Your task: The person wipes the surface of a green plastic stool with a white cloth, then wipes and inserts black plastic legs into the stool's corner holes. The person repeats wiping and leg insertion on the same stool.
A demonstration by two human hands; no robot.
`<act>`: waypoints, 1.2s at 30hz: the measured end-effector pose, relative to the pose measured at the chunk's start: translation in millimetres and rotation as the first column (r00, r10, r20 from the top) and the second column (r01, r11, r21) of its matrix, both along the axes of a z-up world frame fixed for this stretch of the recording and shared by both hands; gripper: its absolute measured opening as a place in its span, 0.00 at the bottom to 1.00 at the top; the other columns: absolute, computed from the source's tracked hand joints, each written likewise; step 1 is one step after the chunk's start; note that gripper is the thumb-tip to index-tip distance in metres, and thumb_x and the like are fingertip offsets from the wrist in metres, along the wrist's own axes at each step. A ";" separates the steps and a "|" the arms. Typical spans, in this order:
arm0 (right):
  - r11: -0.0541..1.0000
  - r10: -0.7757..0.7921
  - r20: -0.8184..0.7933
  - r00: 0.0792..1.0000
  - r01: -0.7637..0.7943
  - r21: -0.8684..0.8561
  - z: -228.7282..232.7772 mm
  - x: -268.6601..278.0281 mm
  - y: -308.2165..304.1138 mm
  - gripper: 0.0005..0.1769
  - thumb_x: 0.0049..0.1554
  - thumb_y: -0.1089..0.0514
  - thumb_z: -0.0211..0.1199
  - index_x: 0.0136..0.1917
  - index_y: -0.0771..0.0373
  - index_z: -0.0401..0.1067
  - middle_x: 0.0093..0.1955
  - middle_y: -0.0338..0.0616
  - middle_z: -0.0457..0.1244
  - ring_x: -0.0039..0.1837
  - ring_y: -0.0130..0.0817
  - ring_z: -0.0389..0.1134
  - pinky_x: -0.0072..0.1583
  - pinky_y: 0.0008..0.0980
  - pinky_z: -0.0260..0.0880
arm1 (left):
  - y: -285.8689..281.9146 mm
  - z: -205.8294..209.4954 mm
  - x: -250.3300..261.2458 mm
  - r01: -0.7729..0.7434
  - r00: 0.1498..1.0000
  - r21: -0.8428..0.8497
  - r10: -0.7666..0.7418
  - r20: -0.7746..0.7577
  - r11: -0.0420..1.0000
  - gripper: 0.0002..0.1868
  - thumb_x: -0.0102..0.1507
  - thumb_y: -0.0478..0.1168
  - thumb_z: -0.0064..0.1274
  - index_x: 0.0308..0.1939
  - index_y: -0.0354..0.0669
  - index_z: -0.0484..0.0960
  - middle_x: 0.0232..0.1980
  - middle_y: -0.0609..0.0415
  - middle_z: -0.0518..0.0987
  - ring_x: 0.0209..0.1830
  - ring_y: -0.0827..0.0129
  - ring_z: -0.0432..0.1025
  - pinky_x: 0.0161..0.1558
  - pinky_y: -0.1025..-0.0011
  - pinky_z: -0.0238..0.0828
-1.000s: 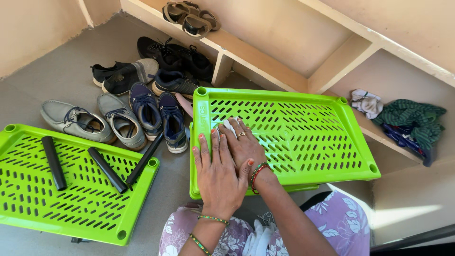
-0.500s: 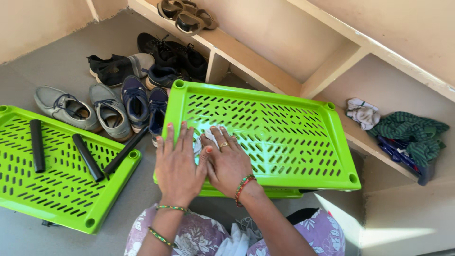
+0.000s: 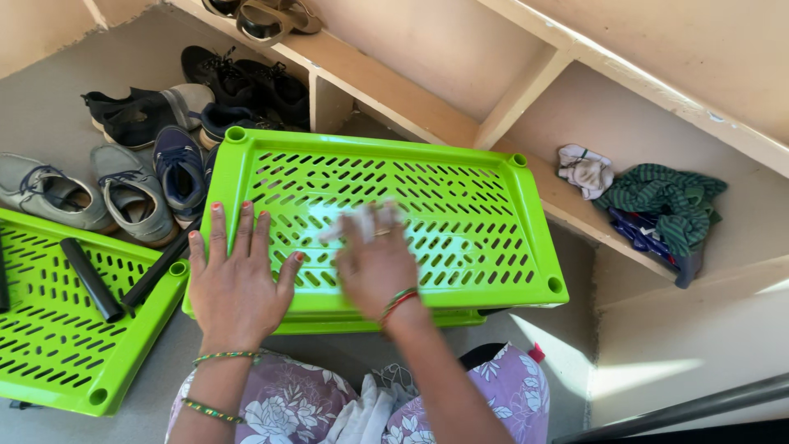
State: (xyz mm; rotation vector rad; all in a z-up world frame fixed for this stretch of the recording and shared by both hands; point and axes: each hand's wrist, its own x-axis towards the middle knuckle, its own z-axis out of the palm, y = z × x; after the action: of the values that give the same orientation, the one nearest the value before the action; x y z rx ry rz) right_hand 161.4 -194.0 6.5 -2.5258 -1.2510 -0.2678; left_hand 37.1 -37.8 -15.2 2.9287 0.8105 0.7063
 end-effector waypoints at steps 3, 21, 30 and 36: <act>0.983 0.165 -0.016 0.986 -0.163 0.085 11.2 -45.4 9.5 0.30 0.58 0.49 0.59 0.71 0.62 0.67 0.73 0.66 0.57 0.77 0.69 0.52 0.75 0.55 0.53 | 1.9 -2.0 -0.4 0.015 1.000 -0.044 -0.014 0.017 0.999 0.36 0.68 0.62 0.39 0.74 0.47 0.69 0.79 0.51 0.65 0.84 0.52 0.48 0.78 0.46 0.39; 0.987 0.162 0.117 0.980 -0.164 0.001 -9.2 -23.7 -20.1 0.34 0.57 0.50 0.60 0.74 0.61 0.64 0.78 0.66 0.51 0.80 0.64 0.49 0.74 0.60 0.52 | -122.5 67.6 12.4 0.801 0.591 -0.091 -0.806 -0.037 0.591 0.34 0.35 0.36 0.60 0.48 0.36 0.80 0.62 0.42 0.76 0.73 0.38 0.60 0.71 0.39 0.43; 0.974 0.203 0.117 0.972 -0.213 0.081 14.6 -32.6 -22.8 0.29 0.58 0.53 0.60 0.71 0.66 0.66 0.73 0.68 0.57 0.77 0.66 0.55 0.73 0.57 0.57 | -185.9 39.8 4.9 0.828 0.496 0.294 -0.868 0.014 0.478 0.15 0.55 0.44 0.52 0.38 0.38 0.83 0.41 0.47 0.80 0.48 0.56 0.75 0.67 0.54 0.66; 0.979 0.158 0.145 0.977 -0.175 0.108 7.0 -38.2 -19.6 0.28 0.57 0.54 0.61 0.69 0.64 0.68 0.71 0.67 0.59 0.74 0.67 0.58 0.72 0.55 0.60 | -168.5 45.8 3.5 0.930 0.360 -0.050 -0.929 -0.081 0.365 0.19 0.49 0.46 0.62 0.41 0.44 0.83 0.41 0.53 0.78 0.46 0.59 0.73 0.53 0.60 0.66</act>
State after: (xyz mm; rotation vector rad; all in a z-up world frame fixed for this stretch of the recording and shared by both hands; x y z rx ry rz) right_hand 123.2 -213.7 13.5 -2.3179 -1.4430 -0.4685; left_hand 40.6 -206.4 30.6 2.7181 -0.9187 0.3989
